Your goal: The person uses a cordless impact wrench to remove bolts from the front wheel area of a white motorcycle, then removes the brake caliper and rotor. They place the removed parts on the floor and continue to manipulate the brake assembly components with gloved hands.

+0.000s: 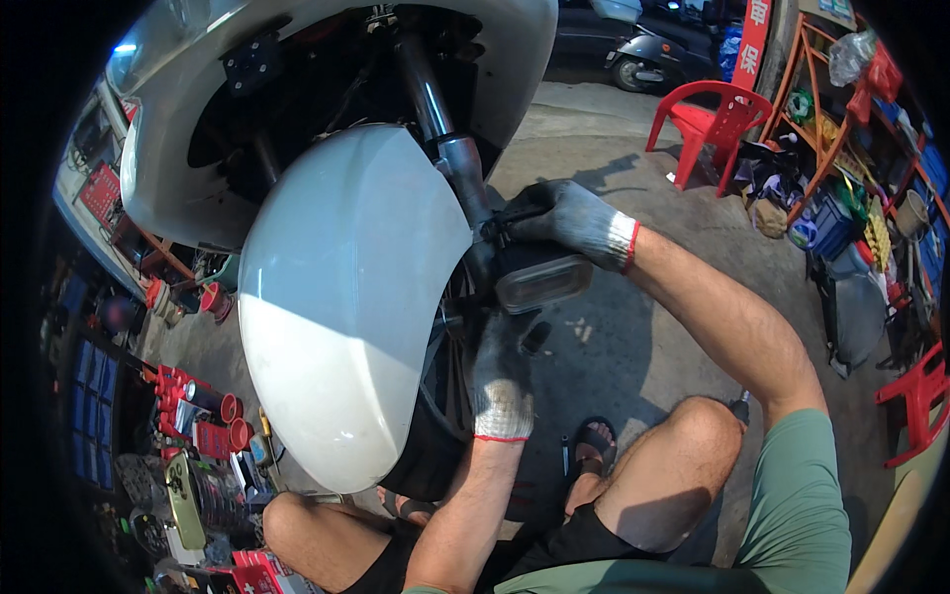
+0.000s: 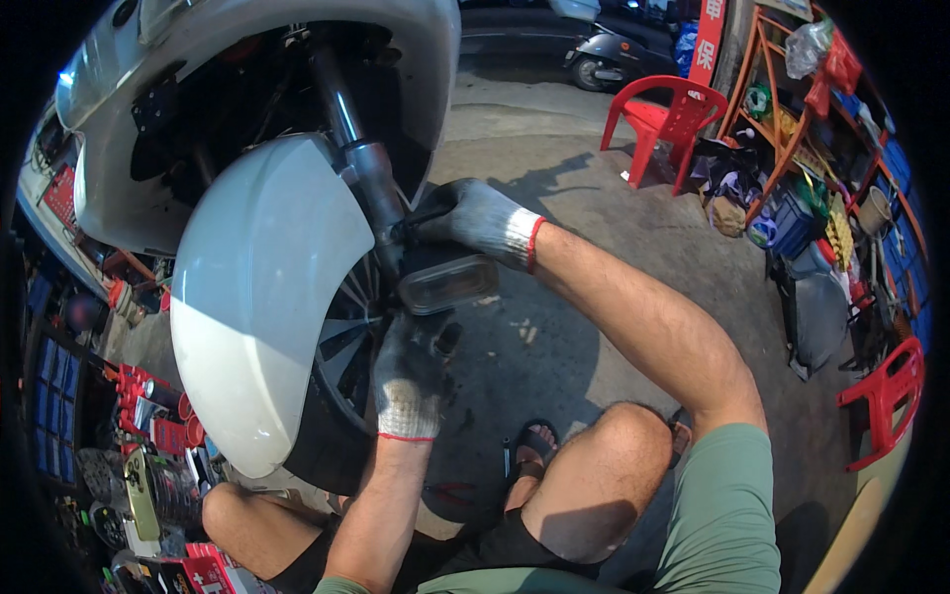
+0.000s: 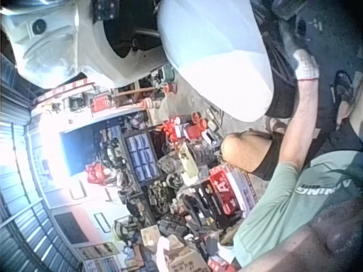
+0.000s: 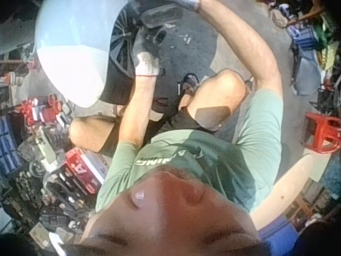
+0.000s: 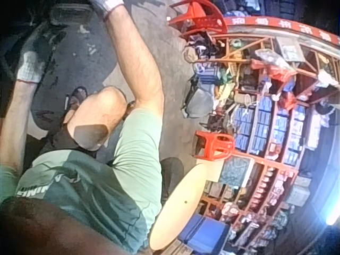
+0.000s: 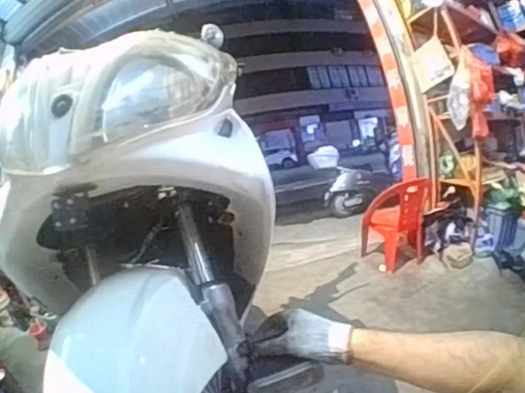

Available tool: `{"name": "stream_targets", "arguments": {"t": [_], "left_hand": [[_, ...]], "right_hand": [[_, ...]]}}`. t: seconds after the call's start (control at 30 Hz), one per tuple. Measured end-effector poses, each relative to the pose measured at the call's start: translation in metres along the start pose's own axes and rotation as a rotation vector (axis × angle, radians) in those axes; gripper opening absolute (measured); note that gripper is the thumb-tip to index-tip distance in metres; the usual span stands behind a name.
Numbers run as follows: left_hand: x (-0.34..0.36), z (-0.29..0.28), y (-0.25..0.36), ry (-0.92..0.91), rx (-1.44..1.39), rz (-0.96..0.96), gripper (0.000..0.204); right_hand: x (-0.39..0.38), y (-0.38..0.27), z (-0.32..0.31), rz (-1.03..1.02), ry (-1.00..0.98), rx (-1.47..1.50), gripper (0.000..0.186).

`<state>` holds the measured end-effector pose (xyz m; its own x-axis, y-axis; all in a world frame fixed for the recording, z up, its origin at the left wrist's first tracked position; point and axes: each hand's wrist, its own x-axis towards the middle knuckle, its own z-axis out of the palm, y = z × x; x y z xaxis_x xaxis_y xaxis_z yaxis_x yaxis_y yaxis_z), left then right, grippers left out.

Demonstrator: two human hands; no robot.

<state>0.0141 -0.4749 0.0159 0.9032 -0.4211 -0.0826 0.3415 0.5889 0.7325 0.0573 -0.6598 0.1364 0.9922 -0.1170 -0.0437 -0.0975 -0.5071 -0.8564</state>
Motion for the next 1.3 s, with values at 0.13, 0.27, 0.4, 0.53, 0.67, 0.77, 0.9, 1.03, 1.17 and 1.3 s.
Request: {"name": "stream_targets", "arguments": {"t": [0.13,0.27,0.4,0.53,0.67,0.77,0.9,1.03,1.17,1.3], "left_hand": [[-0.003,0.006,0.003,0.016,-0.051,-0.023,0.035],[-0.004,0.005,0.009,0.031,0.007,-0.012,0.035],[-0.001,0.003,0.001,-0.003,0.011,0.004,0.035],[0.001,0.001,-0.001,0.03,-0.04,-0.003,0.036],[0.001,0.008,0.001,0.051,-0.056,-0.014,0.037],[0.0,0.006,0.0,0.036,-0.034,-0.02,0.04],[-0.019,0.005,-0.002,0.065,0.051,-0.031,0.044],[-0.084,-0.003,0.021,0.044,0.525,0.024,0.042],[-0.171,-0.012,0.046,-0.074,0.747,0.469,0.03],[-0.209,-0.088,0.063,0.144,0.824,0.767,0.024]], "right_hand": [[0.0,-0.004,-0.003,0.001,-0.02,-0.021,0.038],[0.002,-0.006,0.003,0.0,-0.017,-0.003,0.038],[-0.002,-0.007,-0.001,0.02,-0.018,-0.022,0.039],[-0.005,-0.014,0.002,0.029,-0.015,0.015,0.037],[-0.001,-0.006,0.0,0.025,-0.016,0.051,0.039],[0.003,-0.003,0.0,0.006,-0.023,0.039,0.039],[-0.002,-0.012,0.0,-0.067,-0.036,-0.051,0.037],[-0.006,-0.005,-0.008,-0.073,-0.116,0.148,0.052],[-0.014,0.01,-0.011,-0.061,-0.062,0.258,0.058],[-0.018,0.026,-0.009,-0.077,0.046,0.301,0.059]]}}
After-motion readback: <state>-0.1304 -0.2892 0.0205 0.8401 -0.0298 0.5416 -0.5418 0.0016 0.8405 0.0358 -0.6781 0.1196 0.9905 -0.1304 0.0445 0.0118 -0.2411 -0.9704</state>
